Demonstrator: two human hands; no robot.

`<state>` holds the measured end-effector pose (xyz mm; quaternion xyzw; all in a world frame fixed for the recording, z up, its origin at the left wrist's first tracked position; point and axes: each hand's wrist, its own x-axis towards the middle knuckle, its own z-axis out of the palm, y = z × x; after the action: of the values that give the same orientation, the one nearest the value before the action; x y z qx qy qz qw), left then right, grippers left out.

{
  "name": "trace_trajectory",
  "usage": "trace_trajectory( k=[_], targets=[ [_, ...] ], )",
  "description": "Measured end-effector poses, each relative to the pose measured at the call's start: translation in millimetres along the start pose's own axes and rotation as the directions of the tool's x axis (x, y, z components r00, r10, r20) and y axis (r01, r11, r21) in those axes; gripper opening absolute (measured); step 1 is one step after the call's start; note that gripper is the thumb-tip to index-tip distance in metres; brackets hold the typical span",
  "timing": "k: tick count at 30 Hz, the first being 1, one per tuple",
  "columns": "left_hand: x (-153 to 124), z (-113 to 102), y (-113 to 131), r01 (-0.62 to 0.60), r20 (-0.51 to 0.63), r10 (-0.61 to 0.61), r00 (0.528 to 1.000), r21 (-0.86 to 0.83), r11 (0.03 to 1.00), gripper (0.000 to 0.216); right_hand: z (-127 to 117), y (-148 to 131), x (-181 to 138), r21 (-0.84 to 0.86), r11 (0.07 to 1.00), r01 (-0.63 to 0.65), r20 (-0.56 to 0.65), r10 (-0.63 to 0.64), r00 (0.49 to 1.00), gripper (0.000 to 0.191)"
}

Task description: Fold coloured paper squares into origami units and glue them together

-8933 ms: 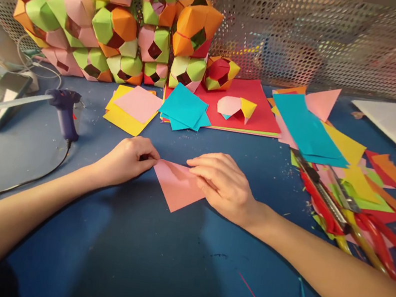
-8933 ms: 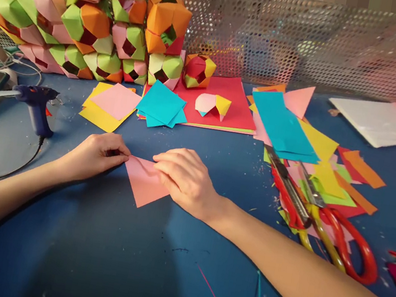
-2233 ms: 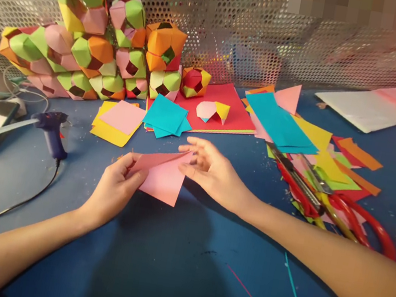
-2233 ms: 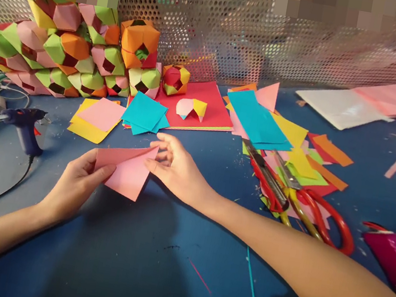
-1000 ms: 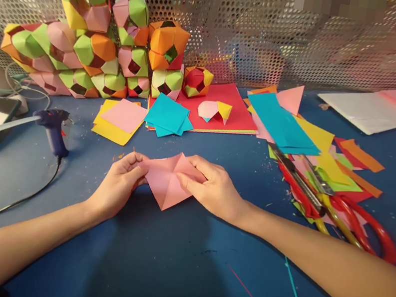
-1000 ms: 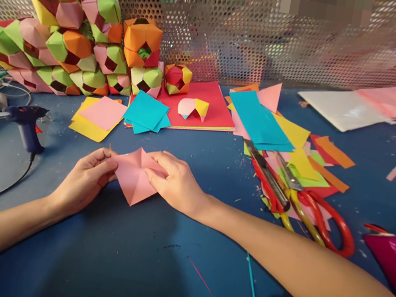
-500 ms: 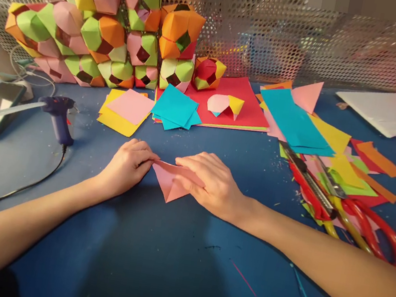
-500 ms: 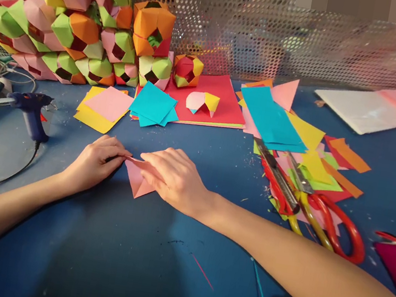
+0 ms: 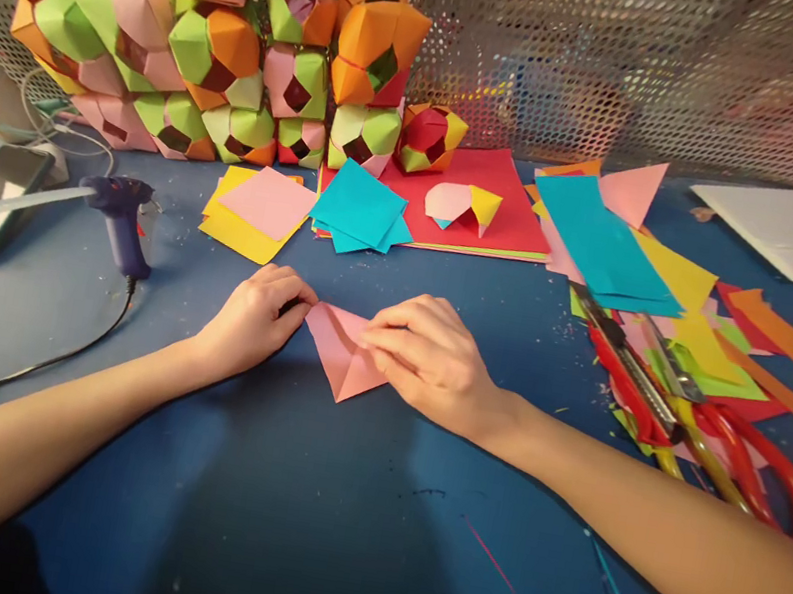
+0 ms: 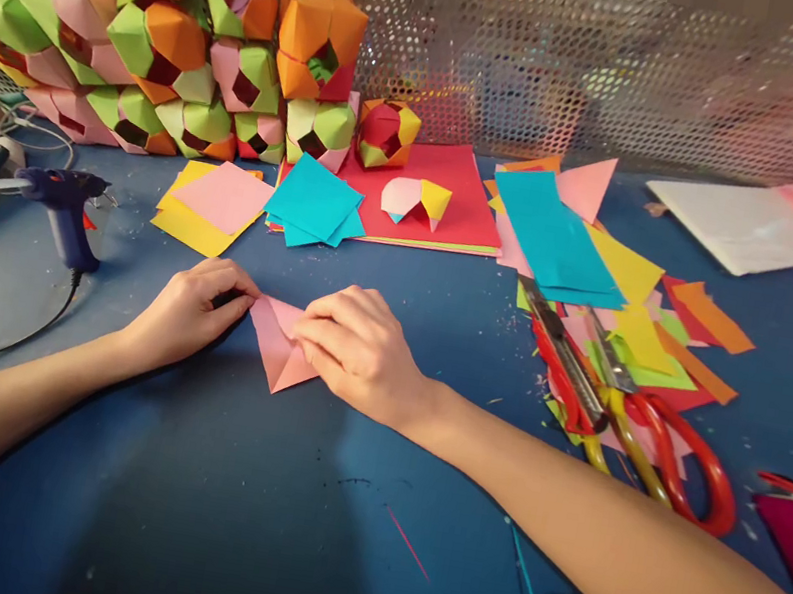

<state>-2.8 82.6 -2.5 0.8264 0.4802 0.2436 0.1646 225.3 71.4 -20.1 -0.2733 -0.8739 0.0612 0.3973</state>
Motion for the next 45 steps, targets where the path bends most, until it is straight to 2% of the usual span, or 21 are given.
trace_trajectory(
  k=[5,10,21,45],
  targets=[
    [1.1,0.3,-6.2,-0.029,0.004,0.029,1.000,-0.032,0.999,0.014,-3.5,-6.7,0.6,-0.125,0.964,0.234,0.165,-0.212,0.963,0.012],
    [2.9,-2.8,-10.0,-0.019,0.049,0.024,0.998,-0.096,0.995,0.017,-3.8,-10.4,0.7,-0.150,0.939,0.308,0.218,-0.272,0.937,0.013],
    [6.7,-6.3,-10.2,0.009,0.113,0.003,0.994,-0.110,0.994,0.018,-3.9,-8.7,-2.2,-0.114,0.931,0.347,0.268,-0.307,0.913,0.015],
    [8.5,-8.9,-10.0,0.047,0.156,-0.024,0.987,-0.145,0.988,0.017,-8.9,-11.7,-1.7,-0.152,0.900,0.410,0.377,-0.331,0.865,0.023]
  ],
)
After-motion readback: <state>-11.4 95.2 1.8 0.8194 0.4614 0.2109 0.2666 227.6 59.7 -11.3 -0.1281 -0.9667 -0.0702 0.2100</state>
